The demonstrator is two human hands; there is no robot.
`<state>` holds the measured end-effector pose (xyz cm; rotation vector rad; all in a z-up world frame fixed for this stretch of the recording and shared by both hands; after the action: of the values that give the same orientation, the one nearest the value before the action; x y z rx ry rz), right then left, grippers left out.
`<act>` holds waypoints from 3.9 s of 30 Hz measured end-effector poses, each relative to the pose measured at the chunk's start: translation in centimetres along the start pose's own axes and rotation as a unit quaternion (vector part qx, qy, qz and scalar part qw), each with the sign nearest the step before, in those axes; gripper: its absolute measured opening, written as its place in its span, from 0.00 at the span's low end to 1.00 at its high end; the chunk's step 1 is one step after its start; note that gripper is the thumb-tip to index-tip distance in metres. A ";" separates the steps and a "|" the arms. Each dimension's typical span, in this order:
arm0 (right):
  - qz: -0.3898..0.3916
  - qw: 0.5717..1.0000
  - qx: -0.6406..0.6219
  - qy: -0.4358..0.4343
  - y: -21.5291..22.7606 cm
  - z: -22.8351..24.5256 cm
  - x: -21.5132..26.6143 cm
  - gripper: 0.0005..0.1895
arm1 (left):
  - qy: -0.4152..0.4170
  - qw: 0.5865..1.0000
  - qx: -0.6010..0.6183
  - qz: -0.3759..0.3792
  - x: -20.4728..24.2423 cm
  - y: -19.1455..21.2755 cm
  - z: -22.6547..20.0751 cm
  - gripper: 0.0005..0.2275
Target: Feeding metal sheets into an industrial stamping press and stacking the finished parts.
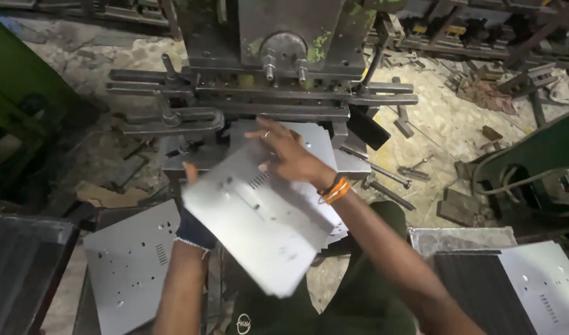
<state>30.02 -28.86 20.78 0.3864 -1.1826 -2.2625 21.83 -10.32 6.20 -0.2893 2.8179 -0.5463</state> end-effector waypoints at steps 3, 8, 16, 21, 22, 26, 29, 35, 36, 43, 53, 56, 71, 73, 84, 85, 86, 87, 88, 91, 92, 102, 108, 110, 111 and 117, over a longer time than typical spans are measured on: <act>-0.019 1.000 0.008 -0.016 -1.2 -0.5 0.4 0.42 | 0.158 0.979 0.130 0.015 1.3 -1.6 1.7 0.24; -0.122 0.990 0.011 -0.071 0.7 -5.2 3.9 0.39 | 0.178 0.980 0.077 0.051 0.4 -6.9 -2.2 0.27; -0.115 0.893 -0.386 -0.202 4.0 -13.1 6.3 0.29 | 0.242 0.968 -0.036 0.049 -9.3 -4.2 3.8 0.32; -0.242 0.751 -0.482 -0.381 0.7 -19.9 5.1 0.24 | 0.082 0.925 -0.367 0.049 -12.5 -3.9 0.3 0.32; -0.239 0.752 -0.483 -0.380 0.4 -20.5 4.6 0.24 | 0.081 0.925 -0.368 0.047 -12.8 -3.6 0.2 0.32; -0.208 0.832 -0.467 -0.218 0.3 -19.4 3.0 0.21 | -0.021 0.878 -0.476 0.043 -13.4 -2.2 0.4 0.32; -0.210 0.822 -0.474 -0.234 0.6 -17.8 2.8 0.23 | -0.054 0.872 -0.485 0.041 -13.7 -1.4 0.6 0.34; -0.209 0.819 -0.490 -0.213 0.0 -18.7 2.7 0.24 | -0.131 0.853 -0.503 0.047 -14.5 -0.6 2.6 0.35; -0.220 0.824 -0.475 -0.216 0.0 -19.1 2.5 0.24 | -0.112 0.857 -0.501 0.043 -14.3 -0.9 1.9 0.35; -0.212 0.802 -0.503 -0.244 -0.1 -17.9 3.1 0.27 | -0.055 0.860 -0.505 0.054 -13.9 -0.9 1.9 0.33; -0.293 0.908 -0.223 -0.202 3.1 -15.2 7.3 0.22 | -0.162 0.910 -0.351 -0.147 -3.7 1.1 -2.9 0.12; -0.368 0.923 -0.076 -0.082 4.5 -5.0 8.6 0.19 | -0.228 0.884 -0.327 -0.243 2.0 6.7 -3.7 0.10; 0.184 0.835 -0.454 -0.252 -42.4 2.8 6.6 0.34 | 0.235 0.645 -0.683 -0.251 24.6 33.2 -0.5 0.29; 0.257 0.798 -0.494 -0.230 -44.2 4.4 7.2 0.32 | 0.247 0.647 -0.693 -0.200 24.6 33.1 -0.6 0.31; 0.067 0.898 -0.363 -0.239 -28.8 12.0 7.9 0.28 | 0.263 0.644 -0.716 -0.064 23.0 27.8 -9.0 0.20; 0.060 0.899 -0.364 -0.238 -25.6 12.2 8.0 0.28 | 0.257 0.645 -0.717 -0.061 22.2 27.1 -9.3 0.20; 0.114 0.892 -0.360 -0.247 -23.2 12.7 8.3 0.29 | 0.225 0.658 -0.719 -0.021 21.1 25.8 -9.4 0.20; 0.162 0.884 -0.356 -0.255 -20.6 13.1 8.2 0.30 | 0.187 0.668 -0.720 0.022 19.2 24.6 -9.6 0.21; 0.151 0.886 -0.359 -0.254 -17.7 11.8 8.3 0.30 | 0.176 0.668 -0.722 0.027 17.3 23.7 -9.5 0.21; 0.199 0.914 -0.342 -0.093 -11.3 9.0 9.6 0.29 | 0.071 0.838 -0.542 -0.002 12.7 19.3 -8.9 0.23; 0.145 0.902 -0.393 -0.108 -9.8 5.8 9.8 0.26 | 0.024 0.901 -0.432 -0.018 11.4 17.3 -8.7 0.24; -0.174 0.795 -0.517 -0.265 -0.2 -12.3 11.3 0.21 | 0.061 0.997 0.041 0.022 -1.2 -5.3 -1.8 0.24; -0.178 0.833 -0.433 -0.295 -0.7 -23.7 4.9 0.17 | 0.023 0.997 -0.071 -0.025 -8.1 -5.6 -0.2 0.24; -0.280 0.932 -0.168 -0.156 -0.5 -24.7 4.3 0.11 | 0.021 0.982 -0.185 -0.018 -9.2 -4.5 -0.1 0.22; -0.349 0.930 0.116 -0.002 -1.4 -23.3 4.7 0.09 | 0.022 0.955 -0.297 -0.008 -9.6 -3.9 -0.1 0.21; -0.226 0.842 -0.408 -0.271 -2.2 -23.5 3.1 0.23 | -0.097 0.972 -0.212 -0.019 -10.0 -2.3 -0.4 0.17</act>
<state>38.16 -45.23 5.57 -0.3828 -0.2190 -3.1475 31.49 -9.87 9.57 -0.4510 2.7143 0.0849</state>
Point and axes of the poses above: each hand's wrist, its own x-axis away from the middle knuckle, its own y-axis out of the back of the hand, z = x × y, the point moved 7 cm from there along -x, towards the middle knuckle, and after that the axes turned 14 degrees about -y, right-handed, at the moved point
